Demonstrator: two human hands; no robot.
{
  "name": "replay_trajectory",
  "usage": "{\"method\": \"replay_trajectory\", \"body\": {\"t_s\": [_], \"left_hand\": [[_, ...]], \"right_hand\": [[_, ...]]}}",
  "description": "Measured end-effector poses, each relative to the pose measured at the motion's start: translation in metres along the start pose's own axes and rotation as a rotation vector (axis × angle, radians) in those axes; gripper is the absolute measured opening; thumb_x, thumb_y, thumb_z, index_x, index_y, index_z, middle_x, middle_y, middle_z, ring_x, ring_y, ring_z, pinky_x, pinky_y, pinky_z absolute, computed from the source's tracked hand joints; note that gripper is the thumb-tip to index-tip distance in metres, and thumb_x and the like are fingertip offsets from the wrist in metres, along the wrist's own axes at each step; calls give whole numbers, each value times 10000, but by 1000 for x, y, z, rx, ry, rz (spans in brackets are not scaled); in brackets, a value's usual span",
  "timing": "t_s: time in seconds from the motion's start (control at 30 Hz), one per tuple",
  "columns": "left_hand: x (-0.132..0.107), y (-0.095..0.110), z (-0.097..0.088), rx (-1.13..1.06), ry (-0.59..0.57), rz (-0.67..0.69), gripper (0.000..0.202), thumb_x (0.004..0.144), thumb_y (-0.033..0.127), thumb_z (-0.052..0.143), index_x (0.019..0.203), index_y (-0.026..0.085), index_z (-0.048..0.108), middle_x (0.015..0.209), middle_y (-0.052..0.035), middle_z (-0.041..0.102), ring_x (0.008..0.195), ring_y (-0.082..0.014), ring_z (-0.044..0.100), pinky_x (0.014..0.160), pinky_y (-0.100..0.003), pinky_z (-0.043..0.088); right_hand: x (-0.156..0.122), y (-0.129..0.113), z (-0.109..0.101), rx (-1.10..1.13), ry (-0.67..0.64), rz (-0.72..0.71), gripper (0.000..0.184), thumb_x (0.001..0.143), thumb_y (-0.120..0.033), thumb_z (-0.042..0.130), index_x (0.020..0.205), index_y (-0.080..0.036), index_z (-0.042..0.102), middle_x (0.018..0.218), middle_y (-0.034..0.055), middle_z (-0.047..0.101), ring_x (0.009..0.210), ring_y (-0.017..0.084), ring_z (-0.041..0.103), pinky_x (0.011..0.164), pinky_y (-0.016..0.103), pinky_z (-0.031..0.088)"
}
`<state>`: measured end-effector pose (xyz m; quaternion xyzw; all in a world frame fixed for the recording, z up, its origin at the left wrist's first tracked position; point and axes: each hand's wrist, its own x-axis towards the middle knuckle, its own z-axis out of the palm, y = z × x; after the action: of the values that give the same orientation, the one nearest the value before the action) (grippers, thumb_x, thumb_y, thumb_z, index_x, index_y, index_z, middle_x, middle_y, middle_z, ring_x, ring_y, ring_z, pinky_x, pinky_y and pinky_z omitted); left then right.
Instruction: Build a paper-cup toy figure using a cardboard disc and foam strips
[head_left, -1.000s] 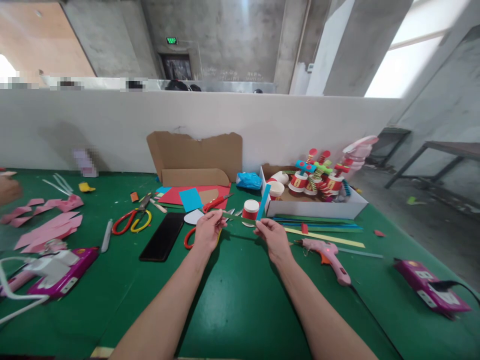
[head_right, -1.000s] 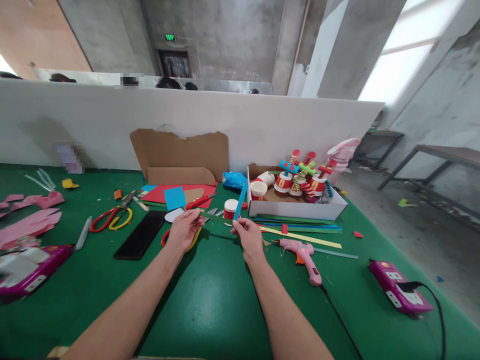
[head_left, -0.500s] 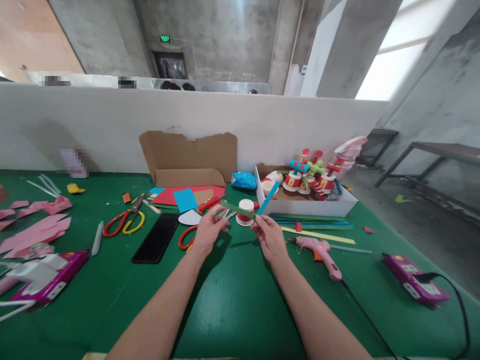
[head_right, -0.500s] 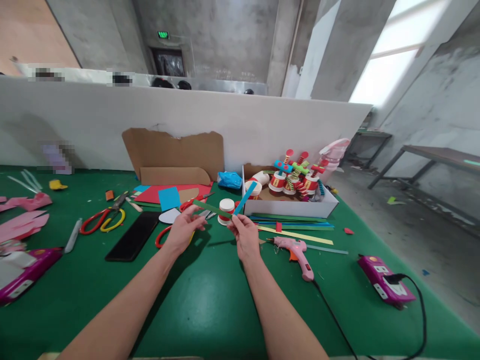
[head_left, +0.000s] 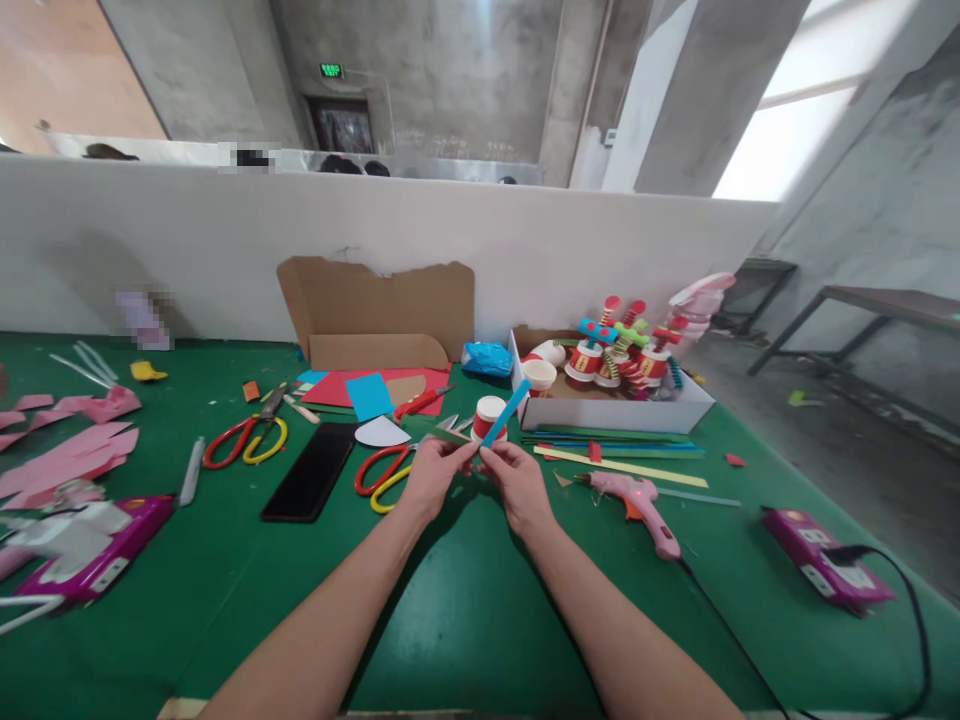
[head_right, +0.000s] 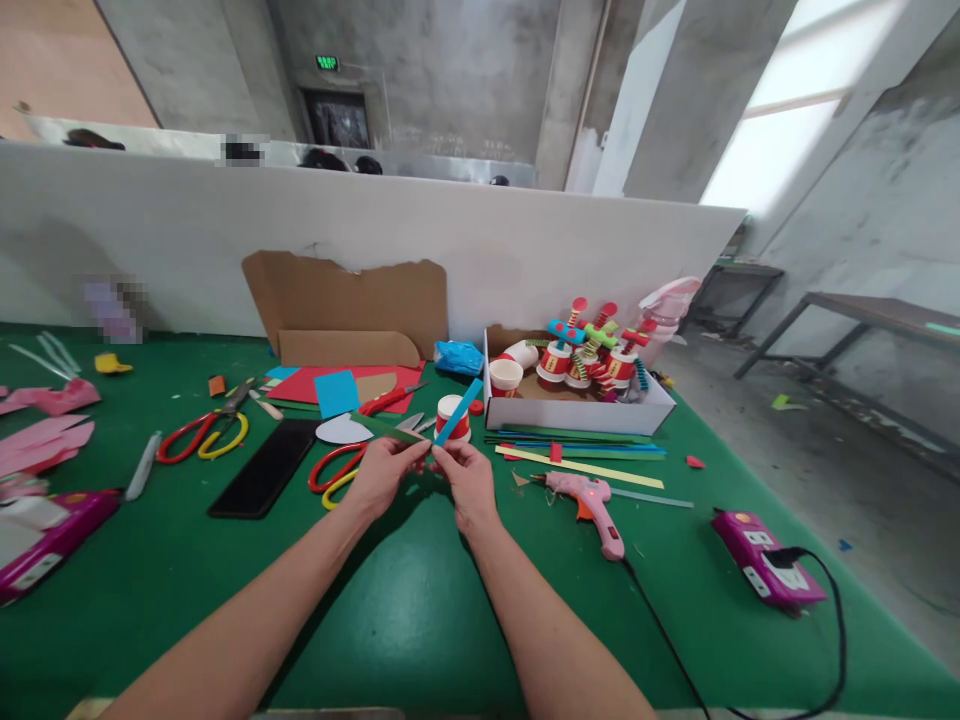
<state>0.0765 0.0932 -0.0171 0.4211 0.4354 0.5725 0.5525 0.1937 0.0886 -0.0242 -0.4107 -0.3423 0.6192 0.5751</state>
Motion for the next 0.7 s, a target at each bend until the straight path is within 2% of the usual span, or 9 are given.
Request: {"method": "replay_trajectory", "body": {"t_s": [0.17,0.43,0.57,0.7], "left_hand": [[1,2,-1,21,23,-24,305,535,371,792,619,112,654,502,3,567,458,-79,464,465,-208,376],[1,-2,0,-40,-33,-56,294,518,335,809,607,116,635,494,15,546,452,-70,464,453,-200,377],[6,2,-6,-149,63,-144,331,461,317,837,600,112,617,506,13,551,436,-65,474,440,-203,387],[14,13,-21,-233,187,-115,348,429,281,854,599,118,598,498,27,535,440,-63,486,437,-196,399]], "right_hand": [[2,2,-3,-56,-23,-2,242,540,-327,800,665,-161,676,654,-8,656,577,96,556,630,248,469],[5,1,-6,-188,-67,-57,241,558,-354,770,616,-165,631,569,-22,601,536,99,517,571,245,421],[6,1,-7,-222,-78,-54,239,547,-347,769,614,-170,624,563,-28,586,534,101,512,568,248,412],[5,-1,-6,-245,-89,-57,215,549,-332,761,591,-179,616,529,-40,552,535,104,506,570,248,404]]}}
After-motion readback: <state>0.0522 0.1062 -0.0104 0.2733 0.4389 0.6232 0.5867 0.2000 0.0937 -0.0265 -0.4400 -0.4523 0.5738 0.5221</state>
